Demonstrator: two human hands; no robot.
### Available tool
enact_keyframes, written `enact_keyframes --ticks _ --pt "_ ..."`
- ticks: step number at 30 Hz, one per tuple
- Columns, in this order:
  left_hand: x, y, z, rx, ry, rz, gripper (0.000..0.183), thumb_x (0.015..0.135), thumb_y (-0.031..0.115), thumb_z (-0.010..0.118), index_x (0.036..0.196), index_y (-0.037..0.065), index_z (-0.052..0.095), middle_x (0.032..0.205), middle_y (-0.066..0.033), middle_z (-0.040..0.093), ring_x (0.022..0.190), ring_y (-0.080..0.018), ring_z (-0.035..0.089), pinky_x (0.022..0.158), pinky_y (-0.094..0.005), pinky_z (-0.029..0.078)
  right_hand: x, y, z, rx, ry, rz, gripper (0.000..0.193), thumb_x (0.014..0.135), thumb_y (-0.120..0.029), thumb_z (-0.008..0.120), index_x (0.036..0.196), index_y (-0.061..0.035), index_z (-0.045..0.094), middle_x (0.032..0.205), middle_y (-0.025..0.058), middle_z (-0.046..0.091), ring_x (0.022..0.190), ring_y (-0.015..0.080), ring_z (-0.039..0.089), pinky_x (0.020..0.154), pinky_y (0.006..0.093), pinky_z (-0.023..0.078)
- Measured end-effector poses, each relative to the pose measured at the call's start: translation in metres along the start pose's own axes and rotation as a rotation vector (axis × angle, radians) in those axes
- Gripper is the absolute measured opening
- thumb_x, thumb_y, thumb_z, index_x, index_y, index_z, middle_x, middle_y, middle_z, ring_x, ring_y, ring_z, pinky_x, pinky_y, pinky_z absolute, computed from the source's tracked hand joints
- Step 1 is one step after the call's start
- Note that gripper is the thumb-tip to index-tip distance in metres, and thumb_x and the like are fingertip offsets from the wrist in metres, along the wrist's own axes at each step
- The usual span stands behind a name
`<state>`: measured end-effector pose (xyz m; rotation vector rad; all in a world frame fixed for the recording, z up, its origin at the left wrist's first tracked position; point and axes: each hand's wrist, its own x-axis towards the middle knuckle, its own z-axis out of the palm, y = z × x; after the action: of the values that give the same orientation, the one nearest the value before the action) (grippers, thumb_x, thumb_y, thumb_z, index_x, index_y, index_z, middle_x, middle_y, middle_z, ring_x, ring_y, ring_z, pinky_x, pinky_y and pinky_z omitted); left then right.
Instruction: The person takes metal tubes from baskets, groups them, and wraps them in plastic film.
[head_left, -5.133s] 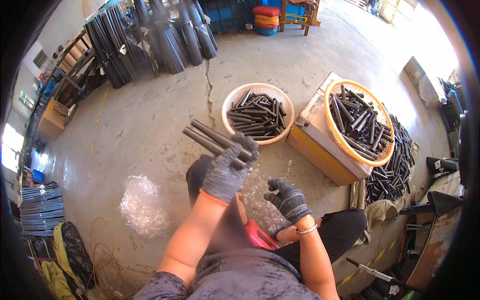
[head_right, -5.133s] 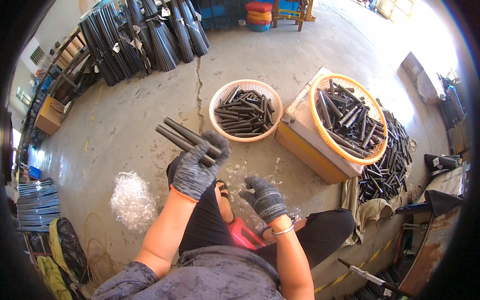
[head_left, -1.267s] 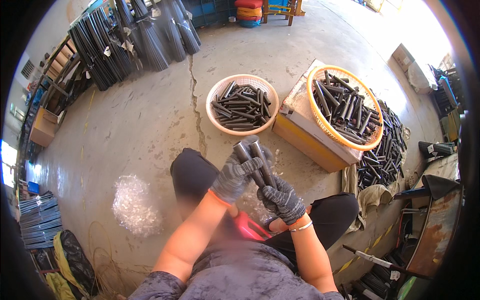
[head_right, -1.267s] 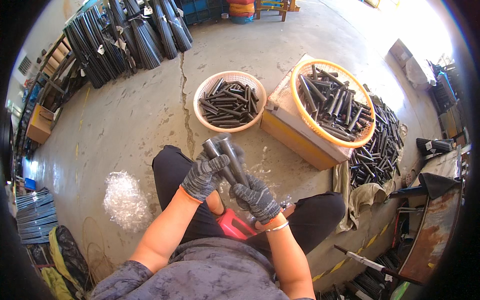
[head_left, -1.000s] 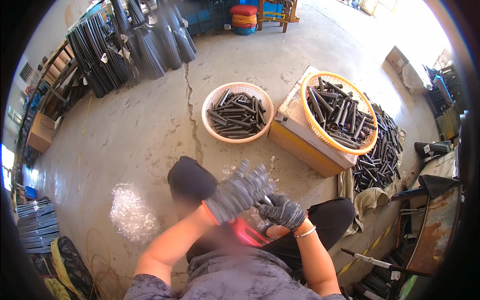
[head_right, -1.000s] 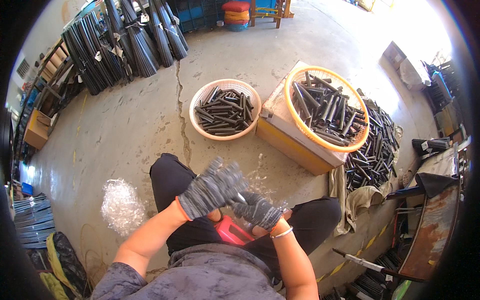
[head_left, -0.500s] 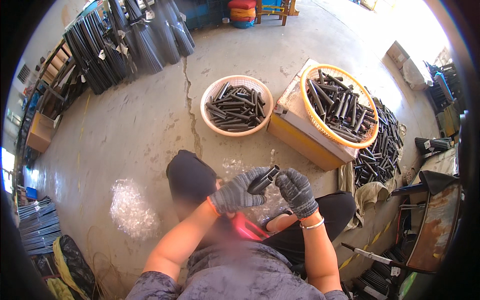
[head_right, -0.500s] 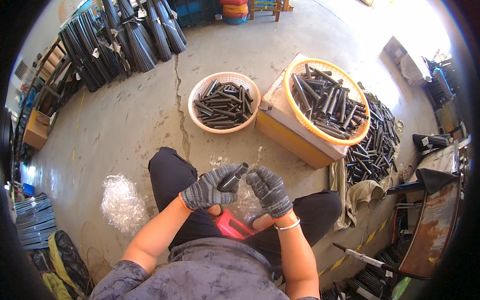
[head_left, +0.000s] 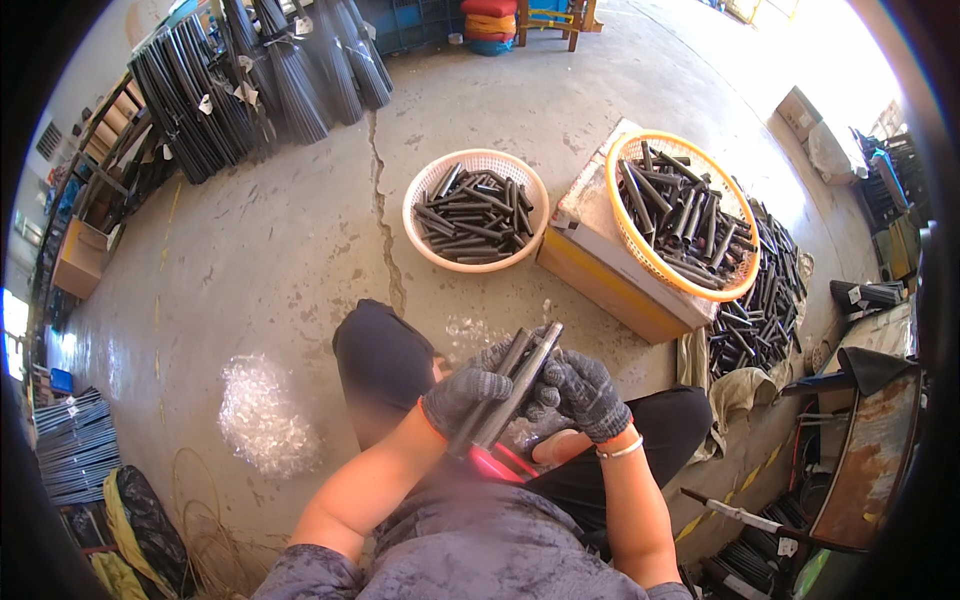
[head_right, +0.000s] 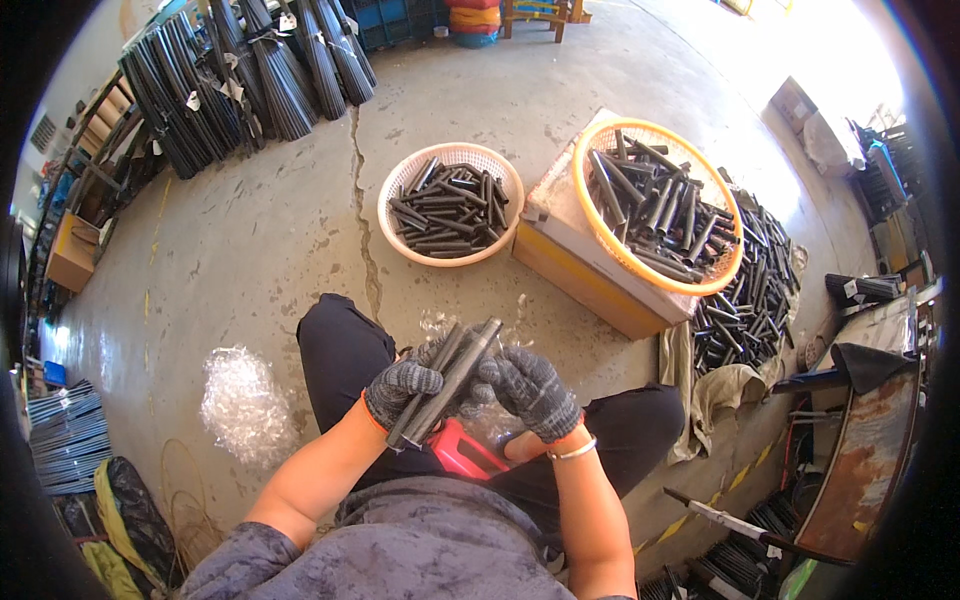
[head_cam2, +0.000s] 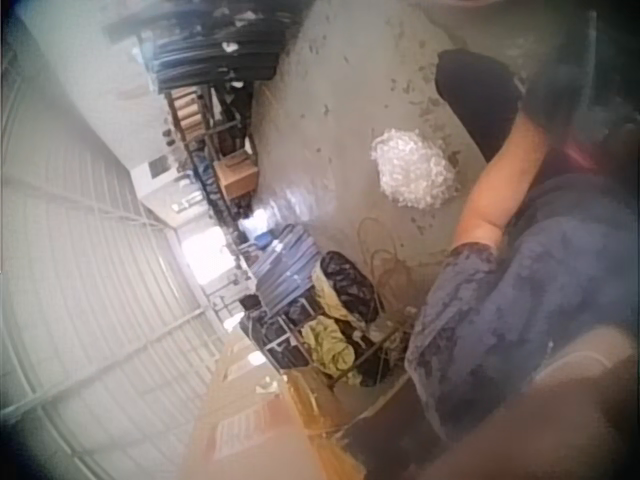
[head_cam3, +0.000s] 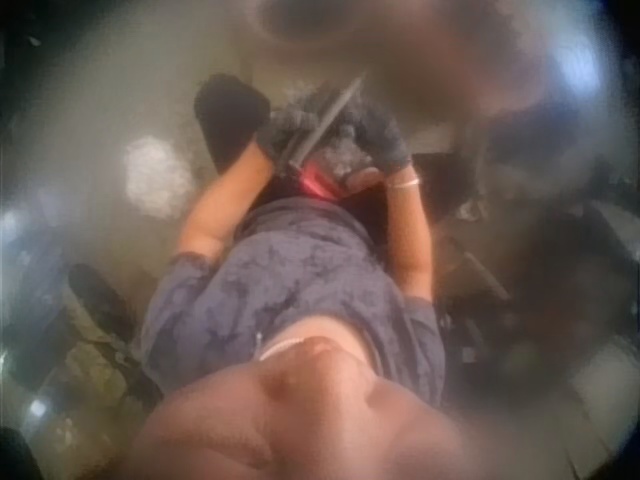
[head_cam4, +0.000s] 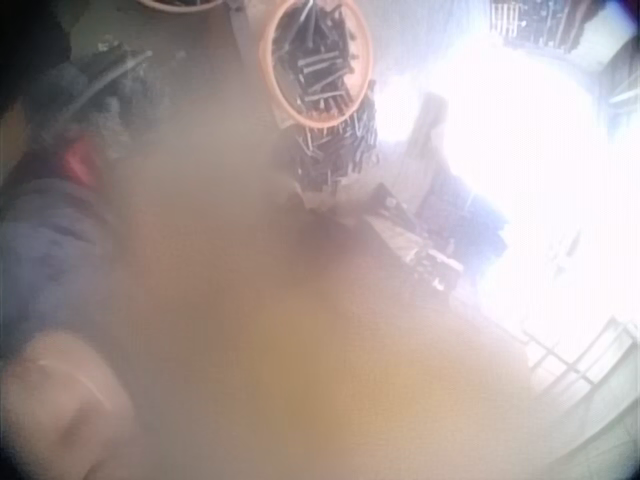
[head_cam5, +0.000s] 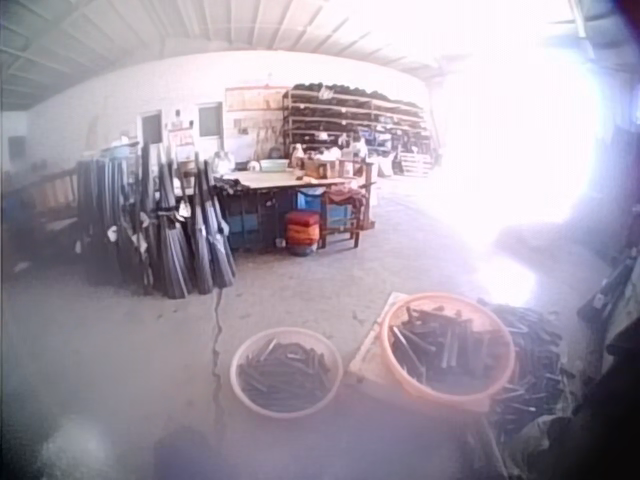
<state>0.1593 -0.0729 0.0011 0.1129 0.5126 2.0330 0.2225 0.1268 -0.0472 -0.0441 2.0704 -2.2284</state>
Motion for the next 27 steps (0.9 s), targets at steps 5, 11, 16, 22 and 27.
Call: enact_keyframes --ticks 5,11,16,22,27 --pt "-0.006 0.004 -0.003 0.213 -0.108 -0.021 0.090 0.066 0.013 0.075 0.142 0.001 0.027 0.106 -0.0161 0.061 0.092 -0.0282 0.063 0.082 -0.0396 0.051 -0.001 -0.023 -0.008 0.288 -0.004 0.239 0.014 0.091 -0.016 0.057 0.087 -0.0026 0.057 0.065 -0.0015 0.051 0.061 0.0104 0.048 0.056 0.0253 0.042" --pt "-0.002 0.002 -0.001 0.060 -0.073 -0.010 0.085 0.068 0.015 0.076 0.140 0.004 0.031 0.099 -0.0155 0.062 0.086 -0.0282 0.064 0.076 -0.0394 0.053 0.010 0.019 -0.007 -0.225 -0.051 -0.184 0.012 0.081 -0.010 0.062 0.092 -0.0043 0.059 0.089 0.0068 0.061 0.077 0.0238 0.059 0.065 0.0336 0.049" --pt "0.000 0.002 -0.024 0.518 0.040 -0.147 0.068 0.075 -0.004 0.062 0.137 0.008 0.037 0.101 -0.0068 0.062 0.093 -0.0151 0.060 0.083 -0.0298 0.049 0.002 0.008 -0.011 0.607 -0.012 0.115 0.014 0.086 -0.020 0.062 0.091 -0.0074 0.057 0.079 0.0024 0.059 0.065 0.0168 0.056 0.054 0.0297 0.046" --pt "-0.009 0.015 -0.008 0.993 0.088 -0.066 0.060 0.079 0.000 0.061 0.136 0.010 0.043 0.092 -0.0029 0.059 0.087 -0.0108 0.054 0.081 -0.0256 0.045 0.010 -0.044 -0.004 1.109 0.502 0.168 0.023 0.093 -0.030 0.054 0.076 -0.0152 0.053 0.059 -0.0046 0.045 0.046 0.0088 0.040 0.042 0.0246 0.034" --pt "-0.032 0.023 -0.048 1.222 0.213 -0.089 0.046 0.081 0.005 0.063 0.126 0.002 0.050 0.087 -0.0017 0.059 0.083 -0.0108 0.055 0.078 -0.0257 0.046 -0.007 -0.017 -0.117 1.094 0.478 -0.300 0.032 0.096 -0.037 0.046 0.070 -0.0180 0.049 0.052 -0.0089 0.036 0.037 0.0047 0.030 0.035 0.0214 0.028"
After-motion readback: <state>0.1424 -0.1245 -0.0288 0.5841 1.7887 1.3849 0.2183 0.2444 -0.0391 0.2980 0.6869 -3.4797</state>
